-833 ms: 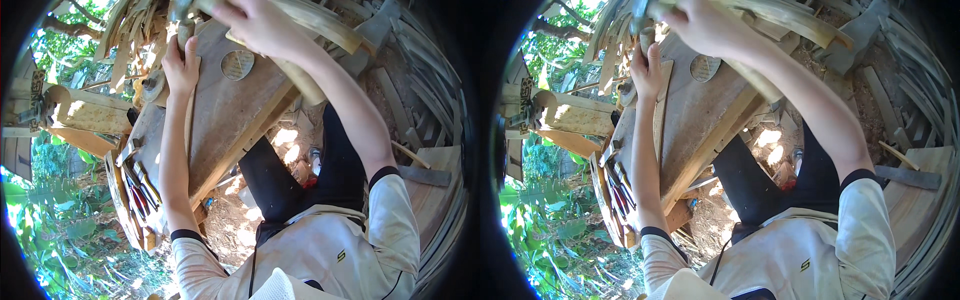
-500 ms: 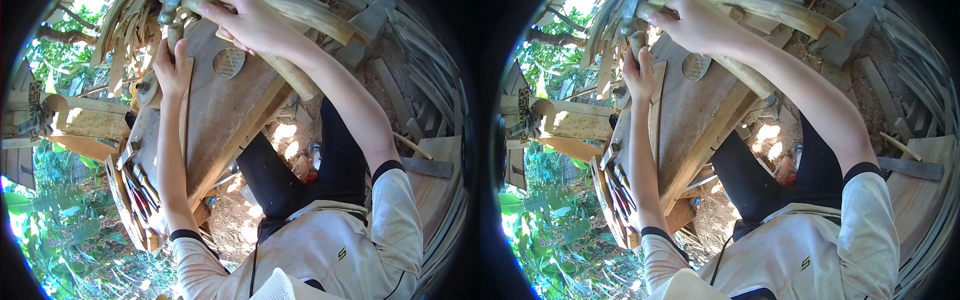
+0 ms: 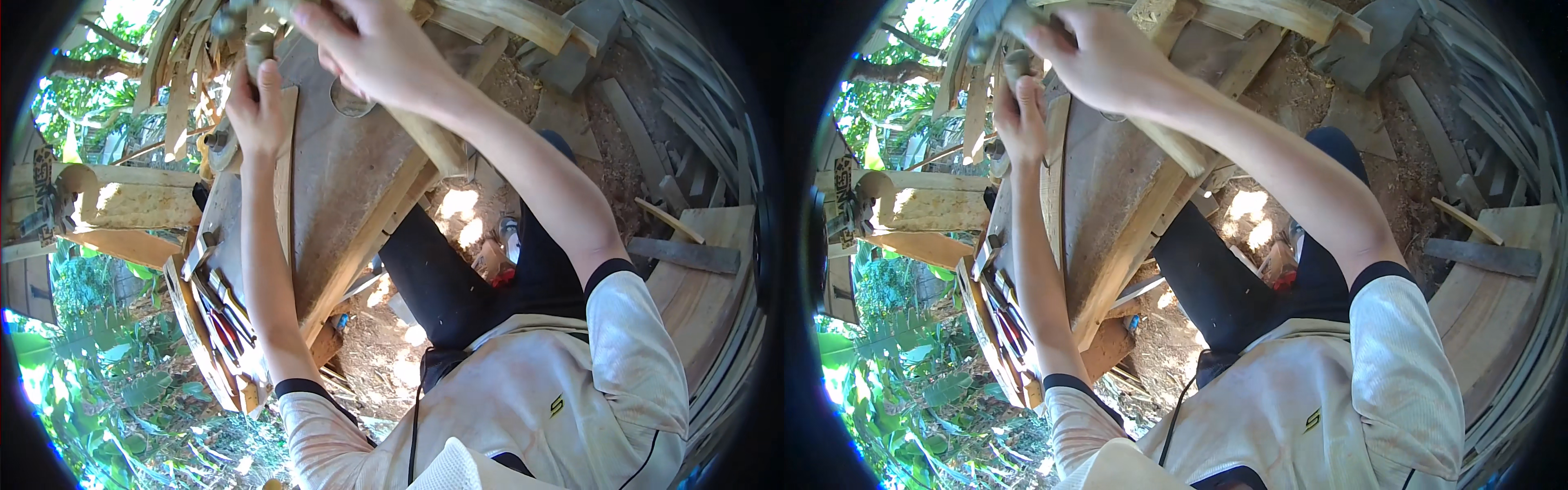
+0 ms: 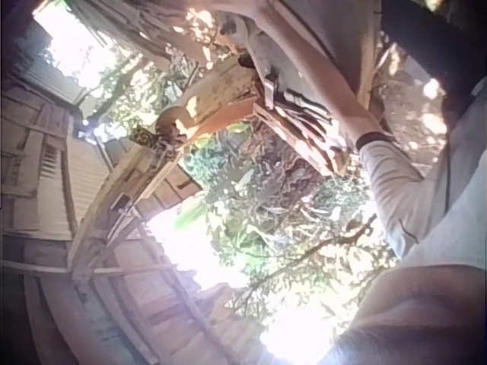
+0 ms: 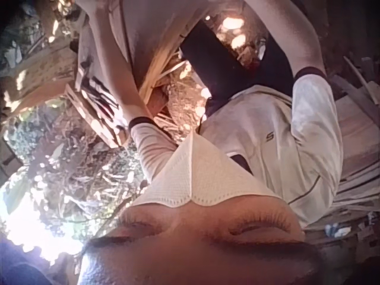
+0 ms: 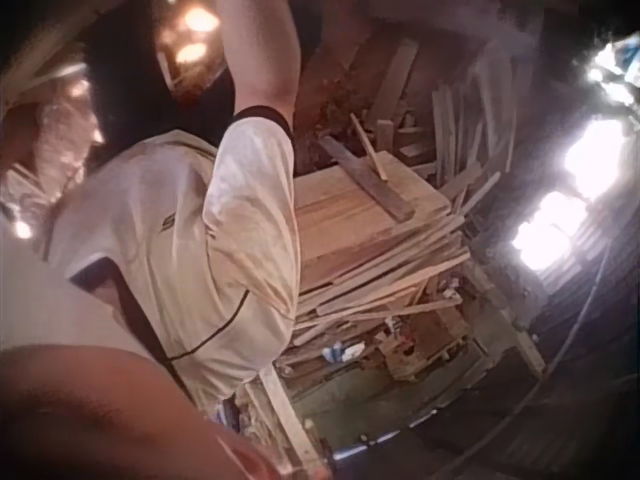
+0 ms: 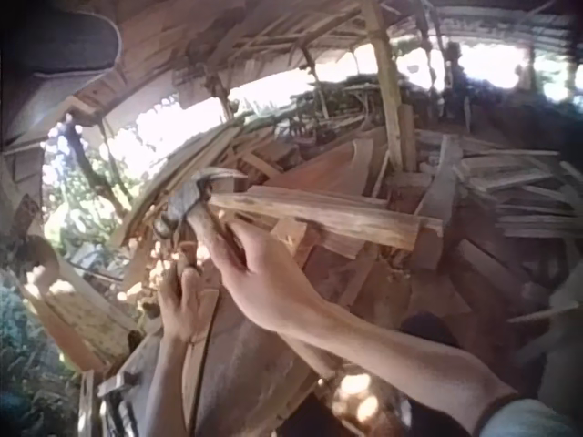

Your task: The person uses a hammer and chisel to carve a long wooden plank on a workbench. After chiseling, the person uses a brush to sweep away wood shavings and then smooths the surface with a sanding disc.

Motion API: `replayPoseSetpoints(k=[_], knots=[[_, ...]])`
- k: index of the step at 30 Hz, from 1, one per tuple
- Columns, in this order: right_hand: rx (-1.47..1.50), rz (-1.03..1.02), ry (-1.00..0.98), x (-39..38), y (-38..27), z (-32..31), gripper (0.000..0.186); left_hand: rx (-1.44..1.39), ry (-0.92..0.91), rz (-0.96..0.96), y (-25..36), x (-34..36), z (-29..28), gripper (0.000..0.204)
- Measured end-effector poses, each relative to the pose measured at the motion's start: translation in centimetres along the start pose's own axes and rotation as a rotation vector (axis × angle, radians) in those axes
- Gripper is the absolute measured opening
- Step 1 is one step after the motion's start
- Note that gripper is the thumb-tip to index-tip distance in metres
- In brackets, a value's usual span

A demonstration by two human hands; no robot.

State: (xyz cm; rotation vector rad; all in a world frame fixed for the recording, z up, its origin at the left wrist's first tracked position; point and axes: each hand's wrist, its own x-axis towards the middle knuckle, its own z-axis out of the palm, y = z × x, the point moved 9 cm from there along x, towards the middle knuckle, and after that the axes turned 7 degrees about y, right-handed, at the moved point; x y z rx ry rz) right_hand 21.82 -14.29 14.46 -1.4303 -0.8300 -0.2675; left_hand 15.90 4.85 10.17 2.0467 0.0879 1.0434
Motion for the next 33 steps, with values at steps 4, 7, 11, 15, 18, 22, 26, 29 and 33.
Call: replayPoseSetpoints(k=[4, 7, 11, 15, 18, 22, 26, 29, 33], knots=[[0.023, -0.021, 0.056, 1.8, -2.8, -2.1, 0.036, -0.087, 0.009, -0.043, -0.1, 0.6, -0.7, 0.036], [0.147, 0.062, 0.006, 2.4, -4.4, -2.8, 0.036, -0.058, 0.010, 0.016, 0.0, 0.7, -0.7, 0.034], [0.104, 0.161, -0.061, 2.6, -3.0, -2.3, 0.038, -0.051, 0.075, 0.040, -0.1, 0.8, -1.7, 0.036], [0.066, 0.126, -0.071, 1.8, -3.5, -2.8, 0.041, -0.048, 0.098, 0.043, 0.2, 0.7, -2.2, 0.037], [0.022, 0.150, -0.098, 1.8, -3.3, -2.9, 0.042, -0.059, 0.098, 0.048, 0.6, 0.6, -2.0, 0.037], [0.010, 0.157, -0.098, 1.9, -2.6, -2.9, 0.043, -0.036, 0.125, 0.053, 0.8, 0.6, -2.1, 0.037], [0.063, 0.216, -0.102, 1.7, -2.7, -2.9, 0.043, -0.013, 0.155, 0.081, 0.6, 0.7, -2.6, 0.036], [0.074, 0.226, -0.107, 1.5, -2.8, -3.2, 0.043, -0.043, 0.151, 0.081, 1.0, 0.6, -2.4, 0.037], [0.060, 0.246, -0.096, 1.3, -2.2, -3.2, 0.042, -0.055, 0.159, 0.040, 1.0, 0.5, -2.2, 0.039]])
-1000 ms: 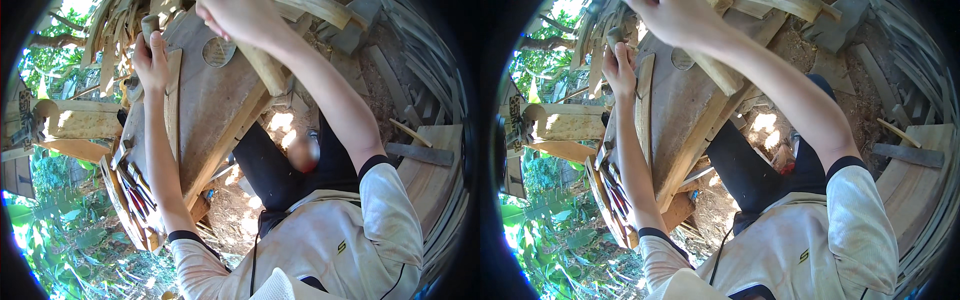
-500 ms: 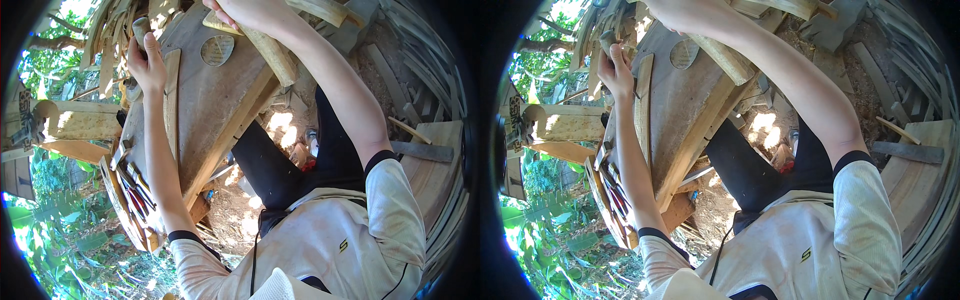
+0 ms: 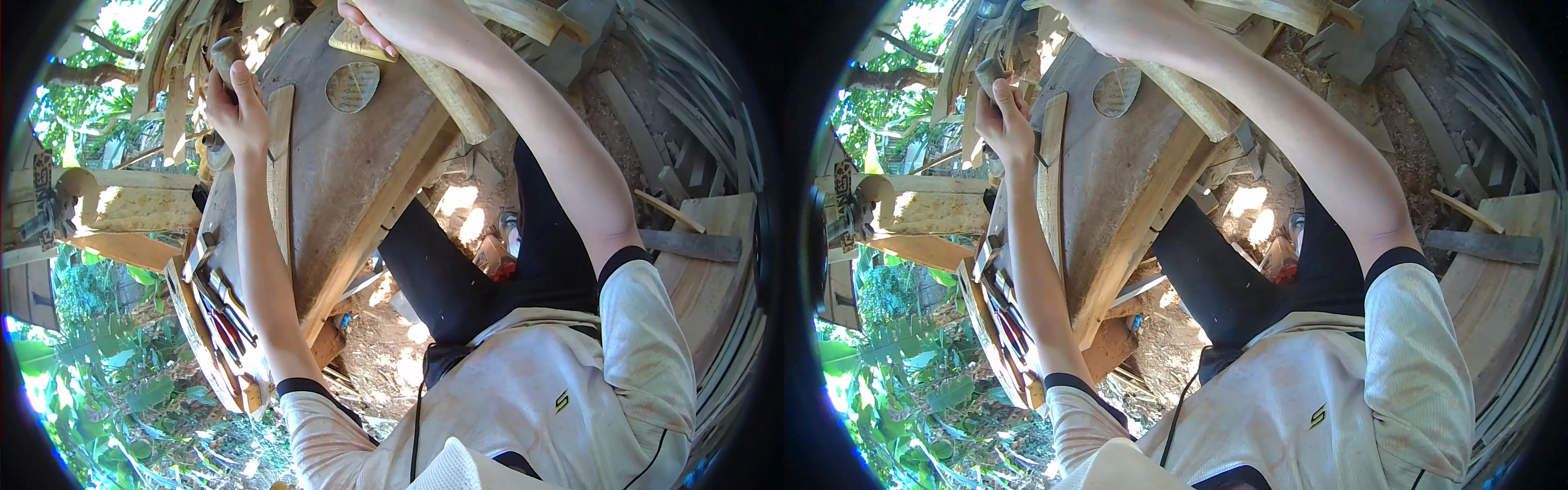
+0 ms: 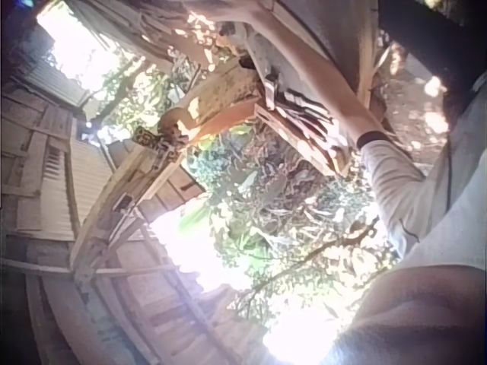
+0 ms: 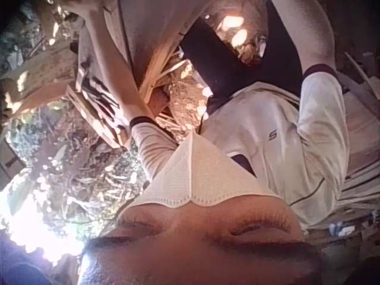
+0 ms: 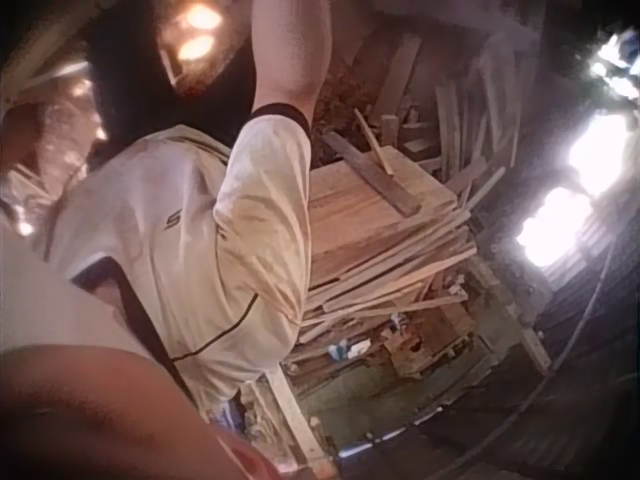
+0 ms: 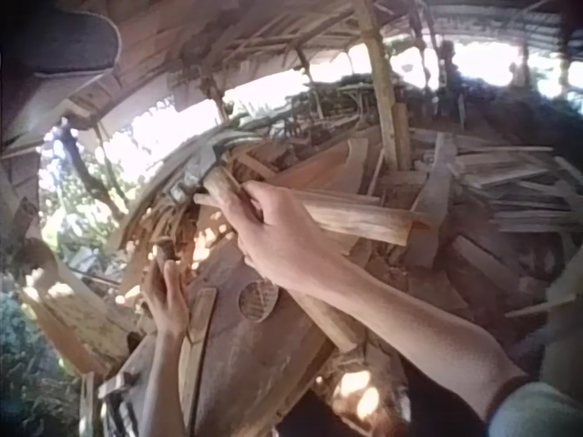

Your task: The person uses a hammer and chisel to carve a long wooden plank on a workbench. After chiseling, the person uses a brush to sweep away wood shavings and then smooths the surface with a sanding disc.

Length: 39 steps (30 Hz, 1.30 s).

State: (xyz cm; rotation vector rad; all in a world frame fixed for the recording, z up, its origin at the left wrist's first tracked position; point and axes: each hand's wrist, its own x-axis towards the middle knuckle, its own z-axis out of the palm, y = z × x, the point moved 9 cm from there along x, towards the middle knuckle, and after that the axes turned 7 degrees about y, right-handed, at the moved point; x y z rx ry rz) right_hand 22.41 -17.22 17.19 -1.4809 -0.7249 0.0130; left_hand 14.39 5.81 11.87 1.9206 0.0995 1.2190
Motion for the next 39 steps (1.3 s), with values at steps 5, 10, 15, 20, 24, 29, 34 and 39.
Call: replayPoseSetpoints(k=[5, 10, 15, 20, 24, 29, 34, 39], knots=[[0.045, -0.004, -0.039, 0.1, 0.3, 0.3, 0.039, 0.007, -0.004, 0.005, -0.1, 0.1, -0.1, 0.038], [0.089, 0.011, -0.055, 0.2, 0.4, 0.5, 0.038, 0.042, -0.053, 0.028, -0.1, -0.1, 0.5, 0.038], [0.184, -0.098, 0.103, 0.5, -2.0, -1.1, 0.034, 0.160, -0.112, 0.163, -0.5, -0.1, 1.1, 0.033], [0.049, -0.132, 0.121, 1.9, -1.5, -1.7, 0.034, 0.136, -0.145, 0.134, -0.5, -0.3, 2.4, 0.035], [-0.312, -0.161, -0.143, 1.7, 1.1, 1.4, 0.039, 0.195, -0.178, 0.096, -0.9, -0.6, 2.8, 0.037], [0.027, 0.014, 0.099, 0.8, 2.0, -0.5, 0.034, 0.175, -0.158, 0.067, -1.1, -0.7, 2.6, 0.044], [0.143, -0.056, -0.027, 0.4, 2.2, 1.0, 0.040, 0.186, -0.170, 0.096, -1.1, -0.7, 2.0, 0.034], [0.029, 0.084, 0.122, 0.2, 5.1, 0.0, 0.046, 0.194, -0.204, 0.078, -1.4, -1.1, 3.2, 0.034]])
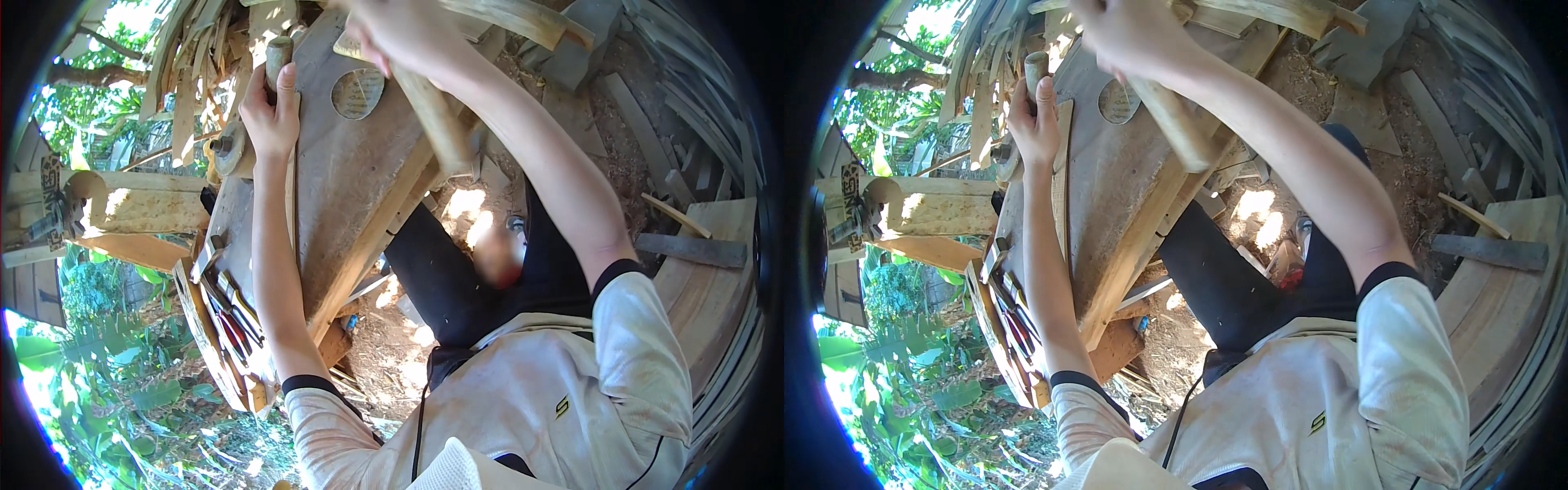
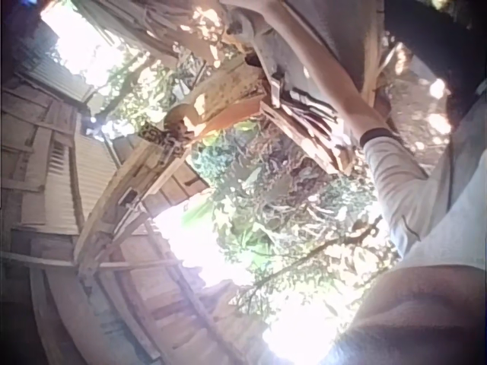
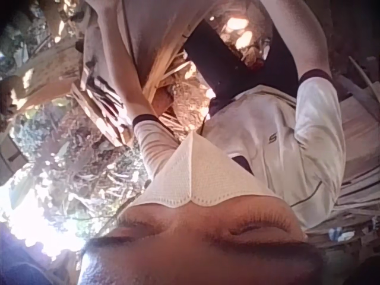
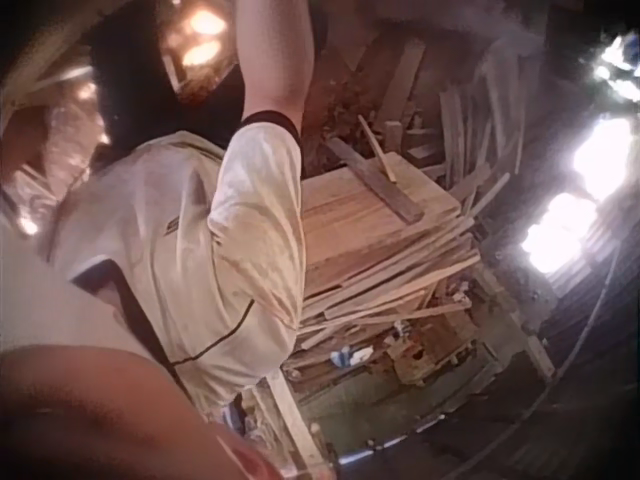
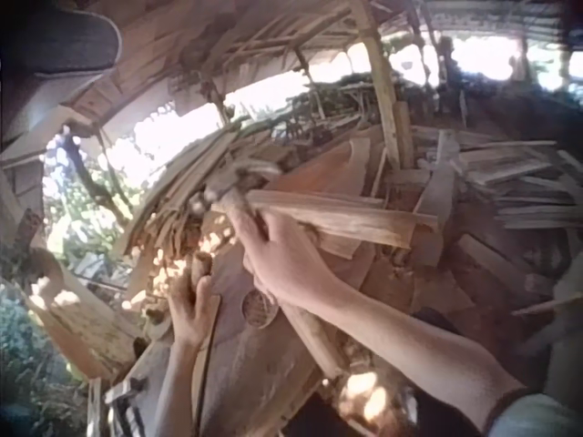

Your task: The person uses a hammer and chisel to carve a long wooden plank on a workbench. After chiseling, the person uses a brush to sweep away wood shavings and then smooths the surface with a sanding disc.

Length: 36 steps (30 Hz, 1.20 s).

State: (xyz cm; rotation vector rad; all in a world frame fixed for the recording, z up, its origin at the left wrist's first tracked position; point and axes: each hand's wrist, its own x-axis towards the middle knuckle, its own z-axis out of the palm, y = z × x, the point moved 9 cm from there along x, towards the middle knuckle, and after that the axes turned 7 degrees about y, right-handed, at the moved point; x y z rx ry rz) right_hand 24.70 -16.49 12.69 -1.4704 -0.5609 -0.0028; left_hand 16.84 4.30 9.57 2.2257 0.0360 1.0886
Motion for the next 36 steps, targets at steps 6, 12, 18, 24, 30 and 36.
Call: replayPoseSetpoints(k=[6, 12, 18, 24, 30, 36], knots=[[-0.060, -0.047, -0.263, -2.9, -0.1, 3.8, 0.042, 0.059, -0.010, 0.074, 1.4, -0.8, 0.4, 0.037], [0.212, -0.097, 0.080, -0.5, -2.3, -0.5, 0.047, -0.132, 0.021, -0.054, 0.4, -0.4, -0.9, 0.037], [-0.035, -0.028, -0.061, -0.9, -3.4, 0.0, 0.044, -0.116, 0.037, -0.036, 0.1, -1.0, -1.4, 0.036], [-0.023, -0.109, -0.173, -0.8, -1.2, 1.6, 0.039, -0.083, 0.009, 0.044, 0.7, -0.6, -1.0, 0.032], [-0.079, -0.206, -0.019, -1.2, -1.9, -0.4, 0.040, -0.146, -0.003, -0.046, 1.5, -0.9, -0.7, 0.030], [0.033, -0.094, 0.022, -2.3, -1.5, -0.1, 0.041, -0.088, -0.021, -0.041, 0.9, -1.4, -0.8, 0.031]])
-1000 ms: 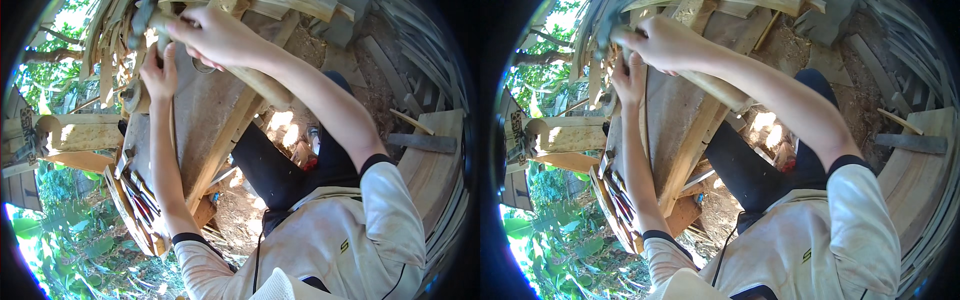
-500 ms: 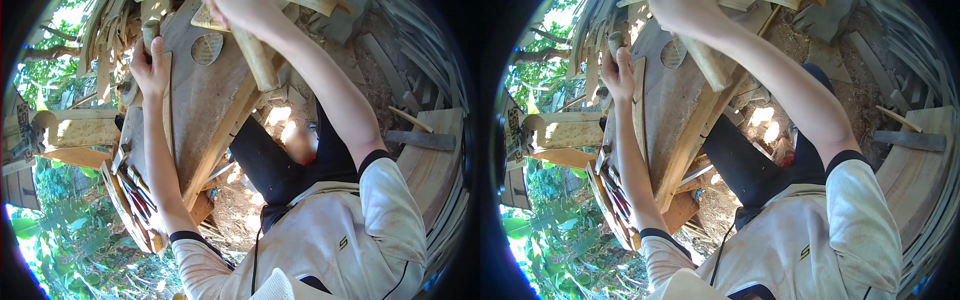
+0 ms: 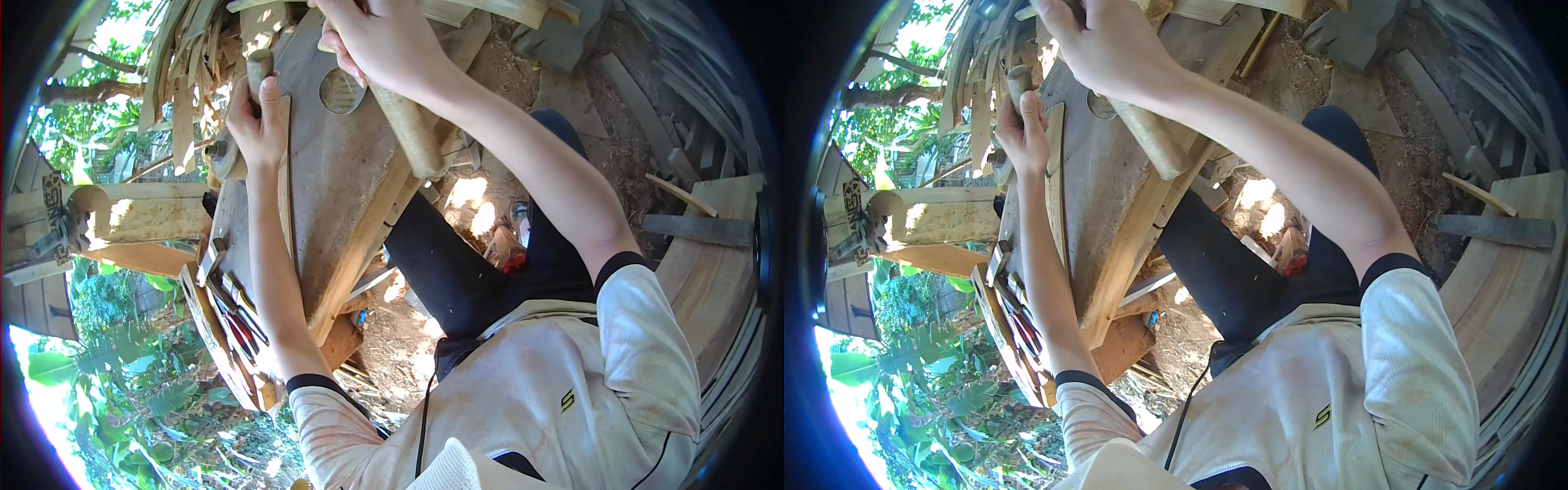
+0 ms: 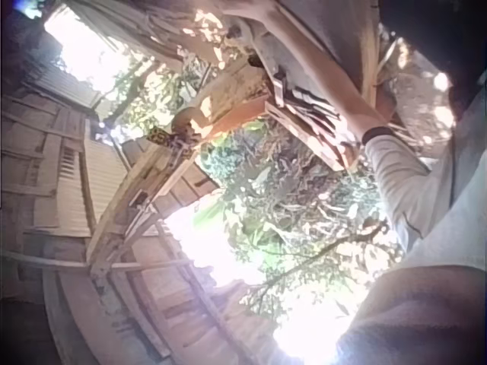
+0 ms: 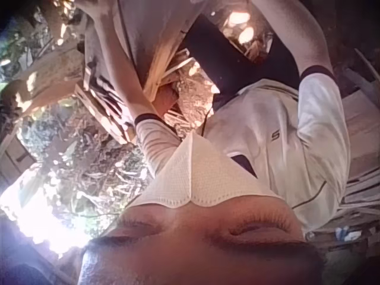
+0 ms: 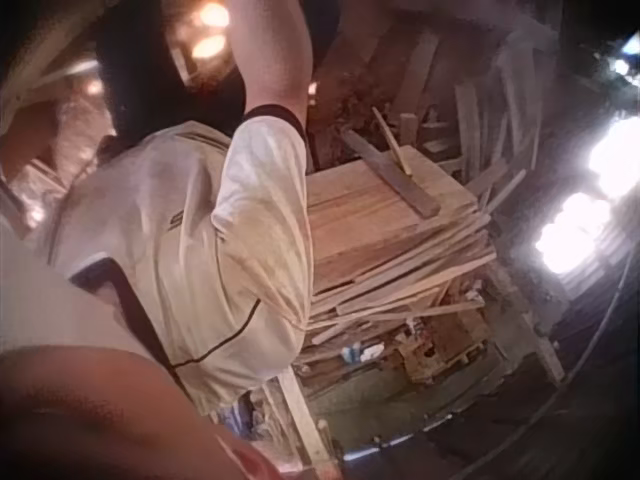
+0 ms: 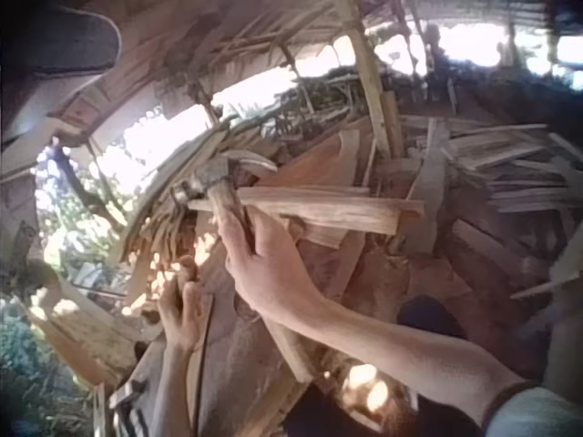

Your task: The person uses a hammer and chisel to carve a long wooden plank on a workbench. After chiseling, the person uses a brush to sweep away wood shavings and then smooths the surface with a sanding disc.

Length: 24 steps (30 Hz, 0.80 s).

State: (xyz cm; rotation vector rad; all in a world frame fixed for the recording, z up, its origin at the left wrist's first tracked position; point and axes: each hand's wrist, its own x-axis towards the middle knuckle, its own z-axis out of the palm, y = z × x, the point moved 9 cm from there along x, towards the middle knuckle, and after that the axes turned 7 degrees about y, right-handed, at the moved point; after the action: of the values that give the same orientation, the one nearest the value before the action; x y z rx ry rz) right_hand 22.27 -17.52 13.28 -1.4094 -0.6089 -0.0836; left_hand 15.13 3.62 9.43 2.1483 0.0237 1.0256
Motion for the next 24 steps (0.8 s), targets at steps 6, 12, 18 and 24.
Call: replayPoseSetpoints(k=[6, 12, 18, 24], knots=[[-0.168, -0.141, -0.297, -5.4, 2.4, 3.5, 0.042, 0.094, 0.014, 0.201, 0.2, -0.6, 0.2, 0.025], [0.344, 0.449, -0.238, -13.5, 6.7, 0.5, 0.025, -0.460, 0.251, -0.253, -2.0, 1.3, -5.0, 0.034], [0.207, 0.585, -0.108, -19.3, 10.6, -6.2, 0.019, -0.426, 0.297, -0.360, 0.9, 3.5, -12.5, 0.031], [-0.036, 0.557, -0.055, -21.5, 10.7, -13.7, 0.018, 0.386, 0.129, -0.093, 10.9, 1.4, -13.7, 0.037]])
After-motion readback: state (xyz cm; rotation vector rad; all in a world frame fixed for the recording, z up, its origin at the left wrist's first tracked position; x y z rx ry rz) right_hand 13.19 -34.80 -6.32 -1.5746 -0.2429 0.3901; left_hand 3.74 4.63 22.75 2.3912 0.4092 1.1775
